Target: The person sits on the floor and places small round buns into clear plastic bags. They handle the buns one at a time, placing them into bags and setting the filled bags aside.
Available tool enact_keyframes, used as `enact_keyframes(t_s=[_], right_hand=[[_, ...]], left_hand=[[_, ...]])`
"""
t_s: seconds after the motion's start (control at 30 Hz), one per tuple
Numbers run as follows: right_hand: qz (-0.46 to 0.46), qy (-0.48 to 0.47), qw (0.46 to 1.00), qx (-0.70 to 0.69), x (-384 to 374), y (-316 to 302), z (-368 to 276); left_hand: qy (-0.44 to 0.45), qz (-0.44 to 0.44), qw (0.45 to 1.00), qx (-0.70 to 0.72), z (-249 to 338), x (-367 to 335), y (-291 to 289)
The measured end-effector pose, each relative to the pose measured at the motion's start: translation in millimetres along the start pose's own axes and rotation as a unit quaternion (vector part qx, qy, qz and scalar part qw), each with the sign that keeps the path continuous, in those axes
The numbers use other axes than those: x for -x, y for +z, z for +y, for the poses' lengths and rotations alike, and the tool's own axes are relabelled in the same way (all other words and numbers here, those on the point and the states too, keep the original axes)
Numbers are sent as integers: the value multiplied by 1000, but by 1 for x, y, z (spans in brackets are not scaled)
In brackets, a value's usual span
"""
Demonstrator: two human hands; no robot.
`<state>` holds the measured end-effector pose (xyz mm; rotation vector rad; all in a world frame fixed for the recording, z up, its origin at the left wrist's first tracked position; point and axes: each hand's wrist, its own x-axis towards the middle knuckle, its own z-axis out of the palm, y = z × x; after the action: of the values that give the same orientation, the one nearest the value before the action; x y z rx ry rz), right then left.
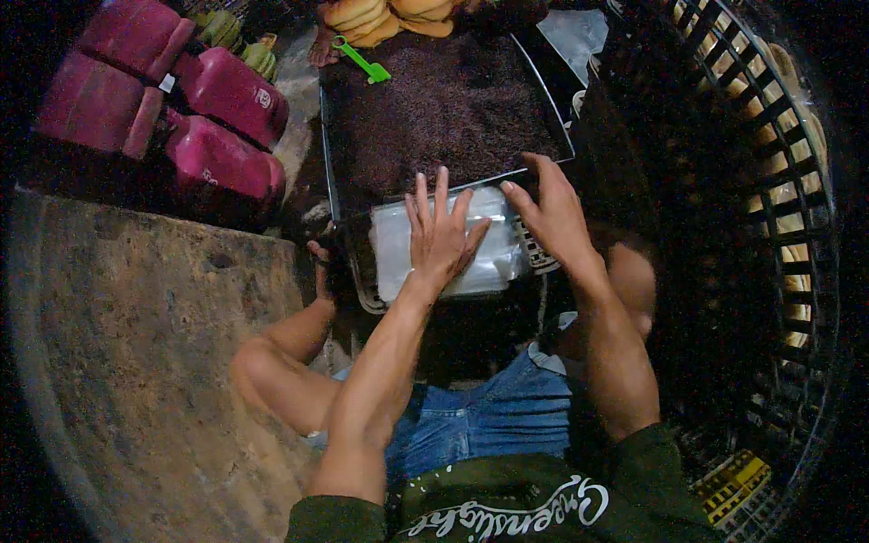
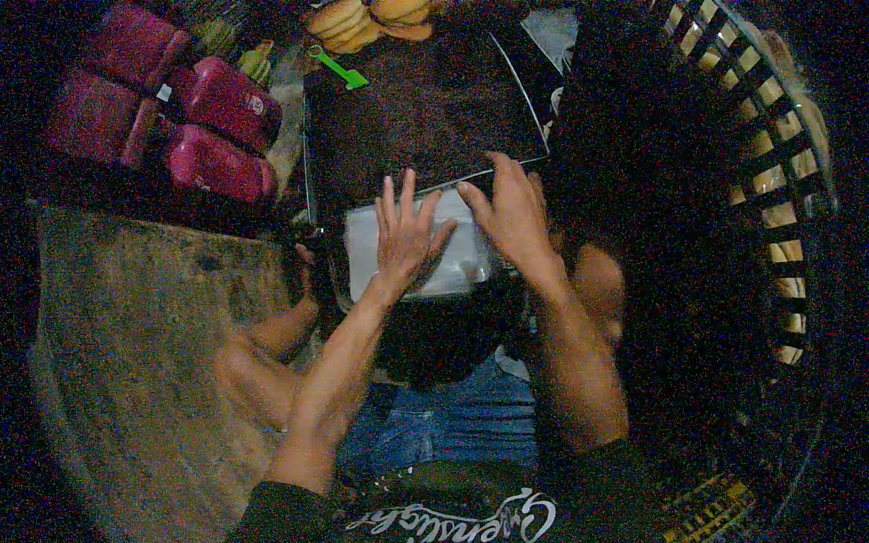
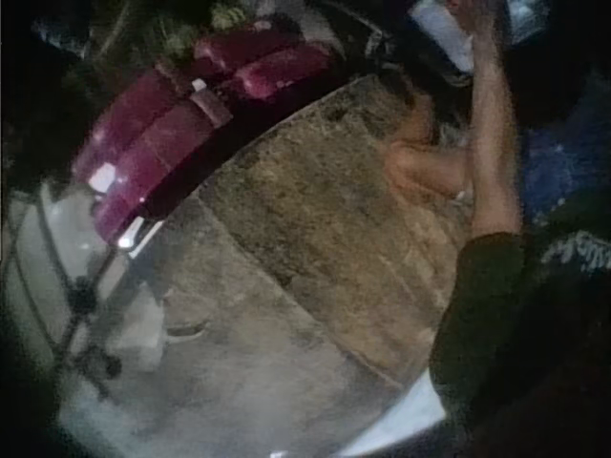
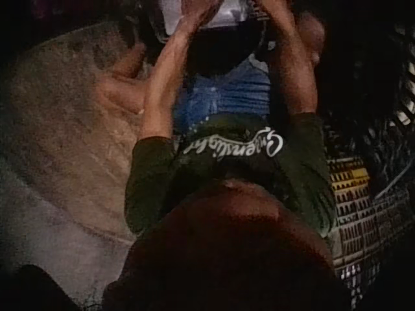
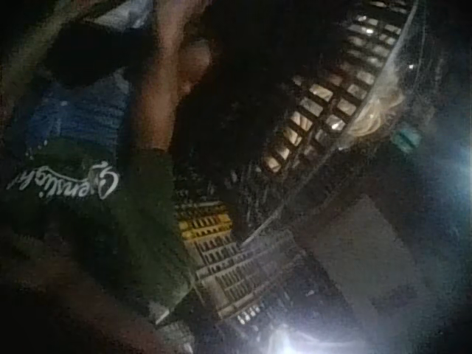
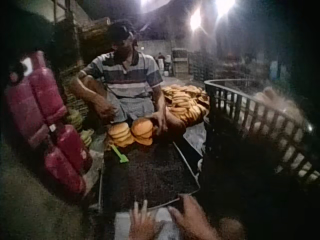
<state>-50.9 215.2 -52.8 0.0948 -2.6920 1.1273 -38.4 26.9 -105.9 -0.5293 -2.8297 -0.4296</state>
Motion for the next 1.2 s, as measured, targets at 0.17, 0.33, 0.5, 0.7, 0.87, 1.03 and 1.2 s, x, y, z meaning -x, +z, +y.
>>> enact_keyframes(t_s=[0.17, 0.33, 0.5, 0.7, 0.87, 1.03, 1.2], right_hand=[[11, -6, 999, -46, -7, -9, -22], [3, 30, 992, -120, -7, -33, -27], [7, -18, 994, -104, 0, -32, -37], [10, 55, 984, -166, 0, -37, -41], [-82, 63, 995, 6, 10, -1, -5], [-330, 184, 925, -29, 10, 49, 16], [-202, 146, 968, 18, 6, 43, 31]], left_hand=[[-41, 92, 995, 14, 9, 4, -7], [46, -43, 998, 9, 36, 21, -18], [-16, -24, 999, -43, 36, 20, 11], [-11, -31, 999, -1, 36, 37, 6], [-178, 150, 965, 120, -9, 44, -21], [-477, -64, 736, 477, -86, 68, -30], [-468, -11, 835, 288, -49, 67, -20]])
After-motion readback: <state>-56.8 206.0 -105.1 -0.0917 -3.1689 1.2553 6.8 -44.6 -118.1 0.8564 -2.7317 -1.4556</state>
